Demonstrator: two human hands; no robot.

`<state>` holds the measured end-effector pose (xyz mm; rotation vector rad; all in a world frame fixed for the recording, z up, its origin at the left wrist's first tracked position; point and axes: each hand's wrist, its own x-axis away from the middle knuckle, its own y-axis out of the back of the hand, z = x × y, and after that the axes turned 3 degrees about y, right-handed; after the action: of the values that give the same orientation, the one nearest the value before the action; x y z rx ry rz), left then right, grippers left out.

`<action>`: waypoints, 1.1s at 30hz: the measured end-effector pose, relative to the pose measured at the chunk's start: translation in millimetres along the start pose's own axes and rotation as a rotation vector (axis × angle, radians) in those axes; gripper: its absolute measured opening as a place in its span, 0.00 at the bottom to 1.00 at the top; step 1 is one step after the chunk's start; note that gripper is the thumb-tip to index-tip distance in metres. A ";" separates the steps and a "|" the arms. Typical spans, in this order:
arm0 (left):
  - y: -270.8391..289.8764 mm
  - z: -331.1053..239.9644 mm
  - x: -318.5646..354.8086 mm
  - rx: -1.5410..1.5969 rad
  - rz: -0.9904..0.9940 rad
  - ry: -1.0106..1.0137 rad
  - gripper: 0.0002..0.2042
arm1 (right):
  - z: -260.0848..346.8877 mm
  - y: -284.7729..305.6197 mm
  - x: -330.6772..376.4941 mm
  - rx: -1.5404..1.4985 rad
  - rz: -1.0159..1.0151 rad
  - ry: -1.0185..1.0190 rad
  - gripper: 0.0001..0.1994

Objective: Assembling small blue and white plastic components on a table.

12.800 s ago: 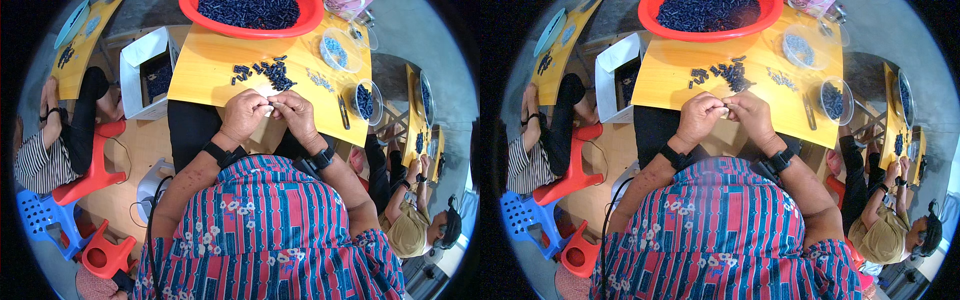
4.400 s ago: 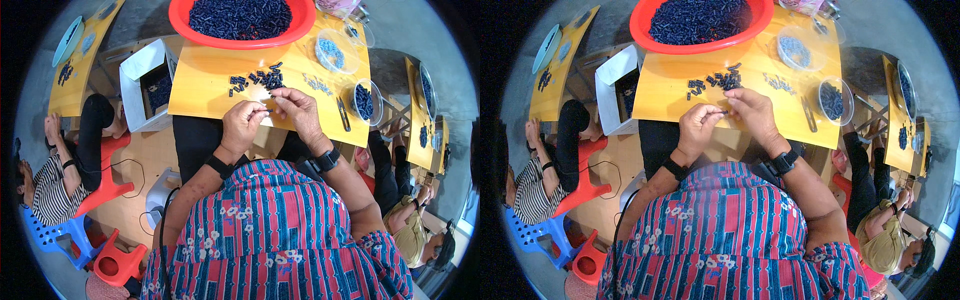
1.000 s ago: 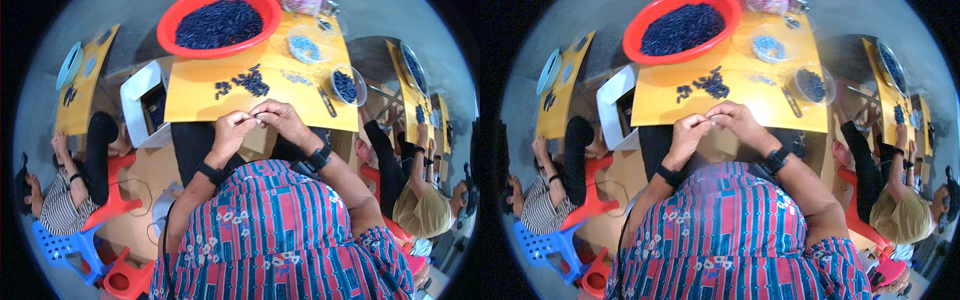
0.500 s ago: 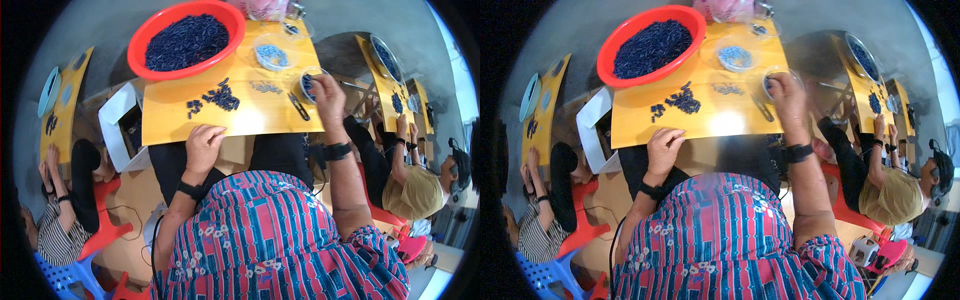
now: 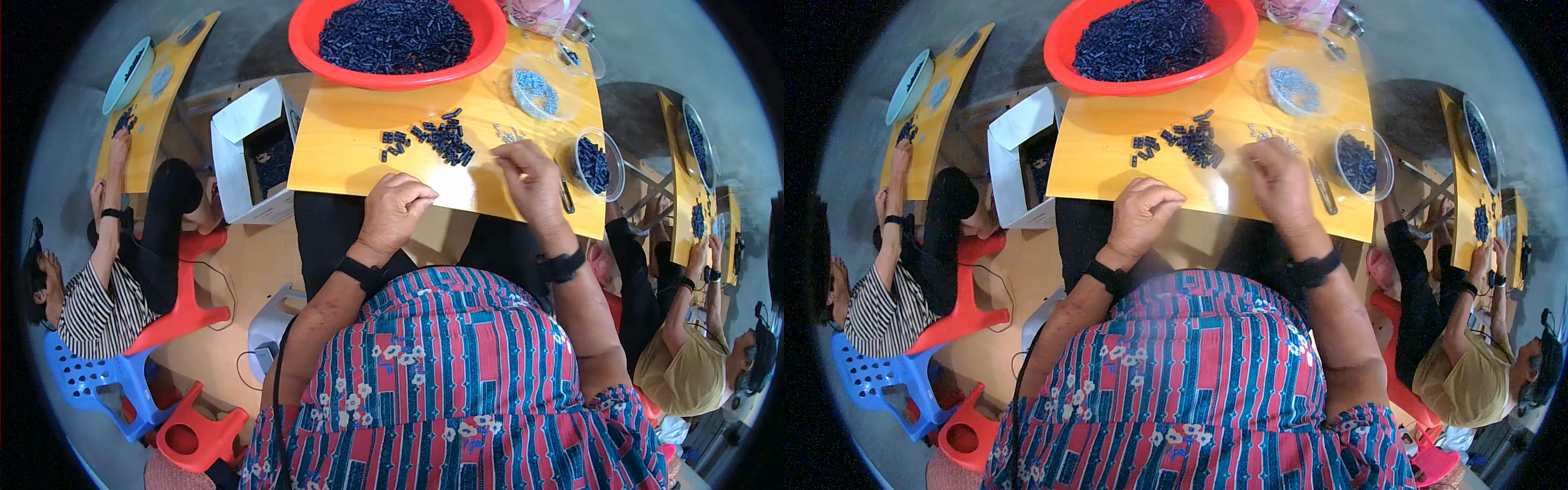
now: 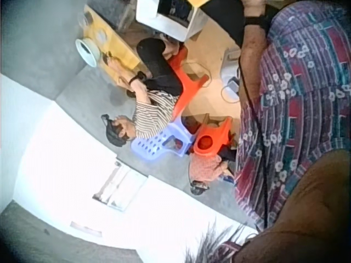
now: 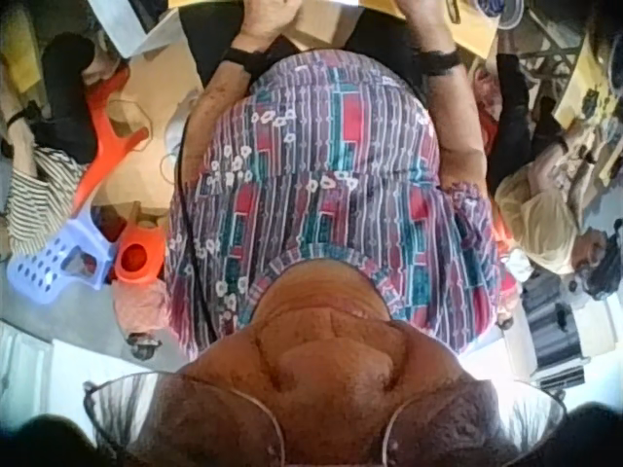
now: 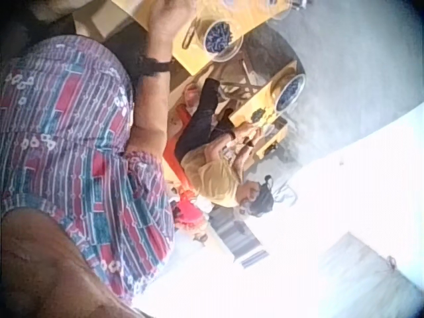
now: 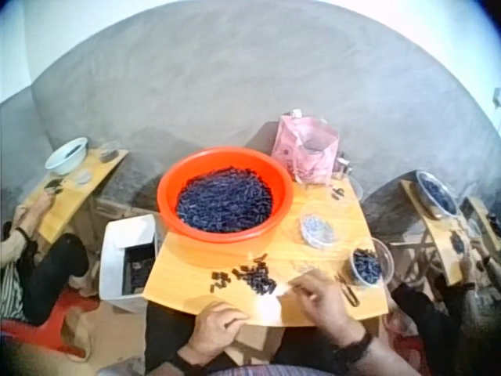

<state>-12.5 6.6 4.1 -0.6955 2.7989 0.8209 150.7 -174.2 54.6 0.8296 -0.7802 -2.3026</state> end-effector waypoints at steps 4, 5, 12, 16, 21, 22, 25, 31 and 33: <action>1.8 2.4 1.5 -0.019 -0.016 -0.050 0.03 | 28.0 -43.8 -11.5 -0.054 0.128 0.139 0.07; 1.0 3.8 1.9 -0.015 -0.022 -0.070 0.03 | 30.9 -51.1 -15.0 -0.058 0.133 0.142 0.07; -0.3 8.4 0.5 -0.073 -0.030 -0.136 0.02 | 43.4 -82.3 -38.1 0.075 0.169 0.321 0.09; -2.2 9.3 0.9 -0.049 -0.059 -0.160 0.02 | 49.3 -91.4 -49.8 0.165 0.275 0.471 0.13; -2.1 9.5 2.1 0.001 -0.067 -0.199 0.02 | 50.1 -92.2 -56.5 0.221 0.336 0.582 0.14; -1.7 8.5 2.4 0.001 -0.067 -0.199 0.02 | 47.9 -93.2 -58.0 0.226 0.357 0.614 0.13; -1.0 7.6 2.7 -0.011 -0.069 -0.196 0.02 | 47.6 -91.2 -60.0 0.272 0.425 0.650 0.13; -0.2 7.2 2.1 0.008 -0.058 -0.198 0.03 | 40.6 -90.9 -58.1 0.253 0.420 0.711 0.12; -0.2 7.1 2.0 0.007 -0.061 -0.206 0.04 | 38.1 -88.6 -56.2 0.202 0.398 0.732 0.12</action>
<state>-14.1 9.5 -2.4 -0.6519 2.5834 0.8203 133.6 -64.9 39.7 1.3529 -0.7480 -1.4273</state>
